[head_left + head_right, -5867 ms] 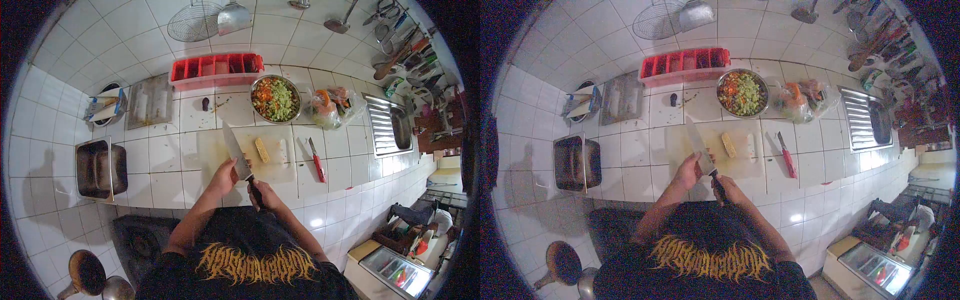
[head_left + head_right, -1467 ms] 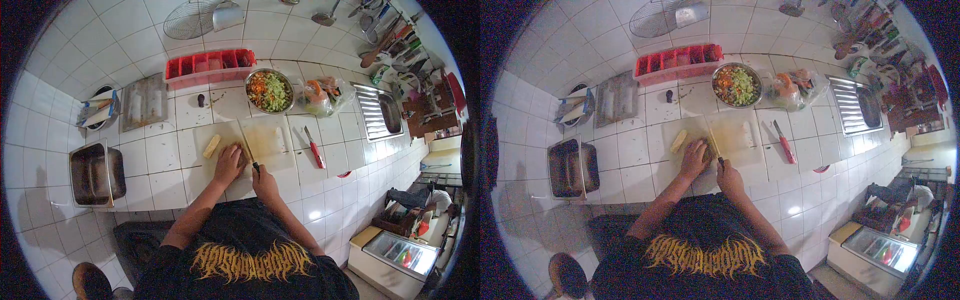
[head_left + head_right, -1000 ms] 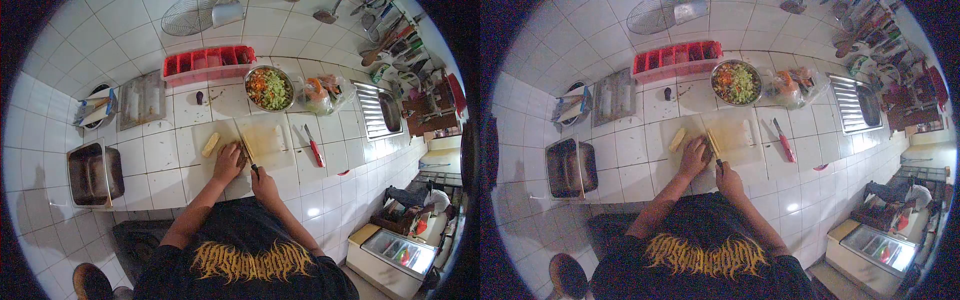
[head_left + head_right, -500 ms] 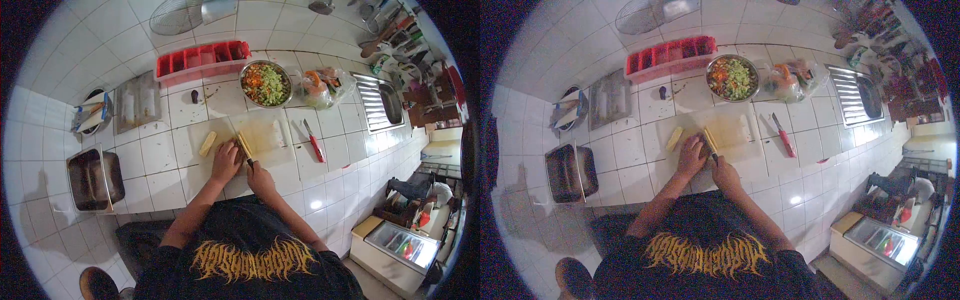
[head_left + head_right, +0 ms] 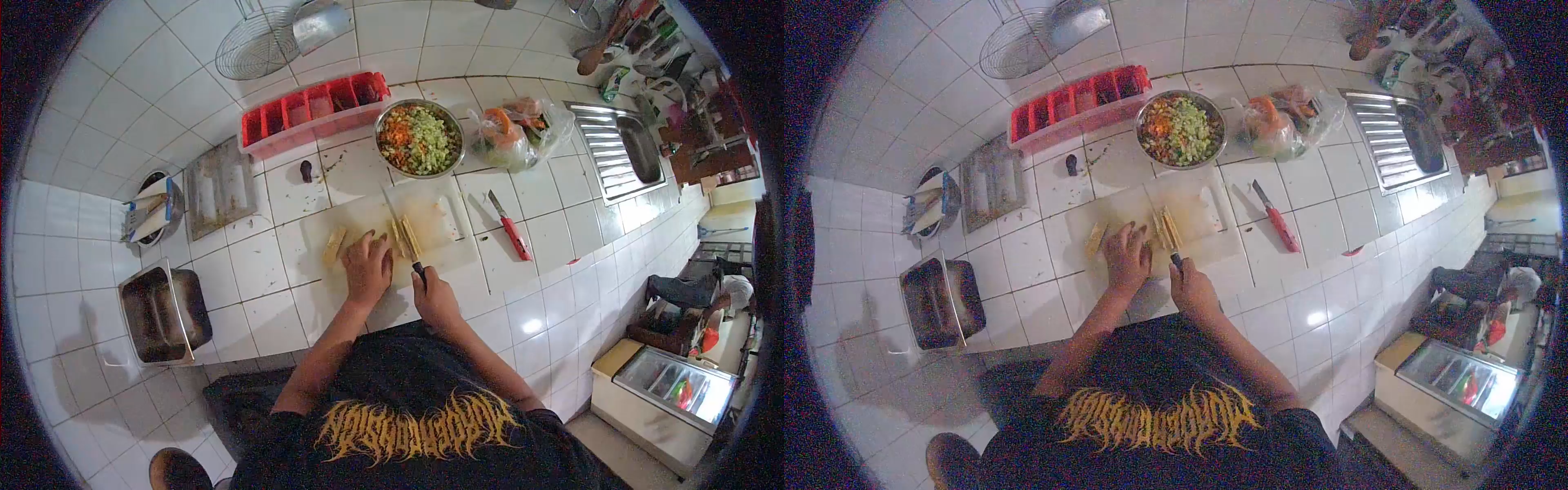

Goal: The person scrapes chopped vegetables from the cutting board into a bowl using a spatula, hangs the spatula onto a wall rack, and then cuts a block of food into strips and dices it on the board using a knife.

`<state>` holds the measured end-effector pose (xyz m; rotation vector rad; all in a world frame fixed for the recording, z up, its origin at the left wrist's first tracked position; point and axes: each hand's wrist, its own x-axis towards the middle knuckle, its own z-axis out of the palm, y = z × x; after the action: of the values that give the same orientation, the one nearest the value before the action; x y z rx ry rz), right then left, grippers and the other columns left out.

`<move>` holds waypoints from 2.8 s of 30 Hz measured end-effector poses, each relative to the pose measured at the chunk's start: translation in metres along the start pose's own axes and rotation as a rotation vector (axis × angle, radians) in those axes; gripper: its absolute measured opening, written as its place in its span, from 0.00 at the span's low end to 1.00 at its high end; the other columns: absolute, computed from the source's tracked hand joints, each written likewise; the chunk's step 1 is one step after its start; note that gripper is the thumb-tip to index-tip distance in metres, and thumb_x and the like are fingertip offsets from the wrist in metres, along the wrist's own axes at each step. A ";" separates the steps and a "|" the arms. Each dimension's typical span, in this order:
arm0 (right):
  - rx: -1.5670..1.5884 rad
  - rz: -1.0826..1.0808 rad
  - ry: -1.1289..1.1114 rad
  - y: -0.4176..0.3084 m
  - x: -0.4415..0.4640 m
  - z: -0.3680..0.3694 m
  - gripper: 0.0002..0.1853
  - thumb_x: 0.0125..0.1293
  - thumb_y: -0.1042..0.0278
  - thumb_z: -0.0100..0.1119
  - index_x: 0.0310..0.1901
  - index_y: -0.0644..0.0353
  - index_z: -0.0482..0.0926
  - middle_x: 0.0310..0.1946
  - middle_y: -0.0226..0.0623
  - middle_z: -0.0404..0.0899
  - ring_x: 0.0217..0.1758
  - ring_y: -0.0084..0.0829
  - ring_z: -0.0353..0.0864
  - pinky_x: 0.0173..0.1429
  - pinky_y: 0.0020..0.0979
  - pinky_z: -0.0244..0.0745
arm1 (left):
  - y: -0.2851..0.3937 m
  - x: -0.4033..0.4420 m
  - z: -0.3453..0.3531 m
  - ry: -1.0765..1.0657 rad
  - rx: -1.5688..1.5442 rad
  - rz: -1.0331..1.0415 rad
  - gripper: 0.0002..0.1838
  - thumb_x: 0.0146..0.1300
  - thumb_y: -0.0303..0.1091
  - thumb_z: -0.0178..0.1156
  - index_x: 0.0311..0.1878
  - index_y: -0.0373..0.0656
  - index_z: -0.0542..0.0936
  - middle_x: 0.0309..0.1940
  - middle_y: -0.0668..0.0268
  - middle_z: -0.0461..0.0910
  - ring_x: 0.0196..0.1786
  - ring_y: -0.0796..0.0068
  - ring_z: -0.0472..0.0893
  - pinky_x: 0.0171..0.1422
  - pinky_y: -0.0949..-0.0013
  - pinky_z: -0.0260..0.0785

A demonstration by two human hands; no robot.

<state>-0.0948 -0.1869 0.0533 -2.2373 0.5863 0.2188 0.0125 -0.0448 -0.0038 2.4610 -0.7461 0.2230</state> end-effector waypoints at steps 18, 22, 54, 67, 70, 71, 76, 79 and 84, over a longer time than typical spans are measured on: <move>0.075 -0.018 -0.063 0.002 -0.015 0.022 0.19 0.79 0.53 0.49 0.45 0.65 0.67 0.27 0.67 0.80 0.35 0.70 0.81 0.38 0.65 0.73 | -0.034 -0.025 -0.022 -0.134 -0.049 0.159 0.23 0.60 0.39 0.70 0.57 0.40 0.81 0.52 0.59 0.78 0.57 0.55 0.76 0.68 0.50 0.60; 0.075 -0.015 -0.081 0.001 -0.017 0.026 0.19 0.79 0.53 0.49 0.45 0.66 0.67 0.27 0.67 0.79 0.35 0.71 0.80 0.38 0.65 0.73 | -0.029 -0.020 -0.019 -0.162 -0.043 0.113 0.23 0.61 0.40 0.68 0.58 0.40 0.81 0.52 0.58 0.77 0.56 0.54 0.76 0.68 0.48 0.60; -0.076 0.023 -0.048 0.001 -0.015 0.033 0.18 0.79 0.52 0.47 0.46 0.63 0.66 0.27 0.66 0.81 0.34 0.70 0.82 0.38 0.66 0.75 | -0.029 -0.017 -0.011 -0.209 0.017 0.125 0.27 0.63 0.48 0.67 0.58 0.39 0.79 0.64 0.57 0.74 0.63 0.52 0.72 0.70 0.46 0.61; -0.111 0.009 -0.062 0.002 -0.003 0.034 0.17 0.79 0.55 0.46 0.48 0.65 0.67 0.28 0.65 0.82 0.34 0.66 0.84 0.38 0.62 0.78 | -0.028 -0.014 -0.012 -0.220 0.046 0.111 0.29 0.55 0.42 0.72 0.60 0.42 0.78 0.68 0.59 0.72 0.64 0.51 0.71 0.72 0.46 0.59; -0.116 0.051 -0.025 -0.001 -0.004 0.028 0.18 0.79 0.54 0.47 0.49 0.65 0.67 0.29 0.66 0.82 0.36 0.67 0.83 0.39 0.63 0.77 | -0.030 -0.016 -0.012 -0.178 0.008 0.113 0.28 0.58 0.44 0.70 0.60 0.42 0.79 0.69 0.58 0.72 0.63 0.51 0.72 0.72 0.47 0.60; -0.103 0.062 -0.039 -0.002 -0.007 0.025 0.18 0.79 0.53 0.46 0.49 0.64 0.67 0.30 0.66 0.82 0.36 0.67 0.83 0.40 0.64 0.77 | -0.031 -0.016 -0.009 -0.193 0.009 0.098 0.27 0.60 0.45 0.69 0.60 0.42 0.79 0.68 0.58 0.72 0.62 0.51 0.73 0.72 0.46 0.60; -0.084 0.043 -0.048 -0.003 -0.009 0.032 0.20 0.79 0.51 0.46 0.48 0.63 0.68 0.31 0.66 0.82 0.38 0.68 0.83 0.42 0.64 0.76 | -0.036 -0.020 0.001 -0.147 0.024 0.083 0.27 0.64 0.48 0.66 0.60 0.40 0.79 0.65 0.57 0.75 0.62 0.50 0.74 0.71 0.46 0.60; -0.083 0.052 -0.080 -0.005 -0.010 0.031 0.20 0.79 0.50 0.46 0.48 0.64 0.69 0.31 0.66 0.82 0.38 0.68 0.83 0.42 0.64 0.77 | -0.037 -0.021 0.002 -0.141 0.046 0.100 0.28 0.65 0.50 0.65 0.60 0.39 0.79 0.63 0.57 0.76 0.62 0.50 0.74 0.70 0.46 0.60; -0.098 0.024 -0.081 -0.005 -0.010 0.032 0.20 0.79 0.51 0.45 0.47 0.65 0.70 0.31 0.65 0.82 0.38 0.66 0.84 0.43 0.63 0.78 | -0.036 -0.021 -0.001 -0.135 0.044 0.103 0.28 0.64 0.49 0.66 0.60 0.39 0.79 0.63 0.56 0.76 0.63 0.50 0.73 0.71 0.46 0.60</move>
<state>-0.1001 -0.1567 0.0390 -2.3048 0.5693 0.3558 0.0148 -0.0092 -0.0257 2.5014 -0.9357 0.1131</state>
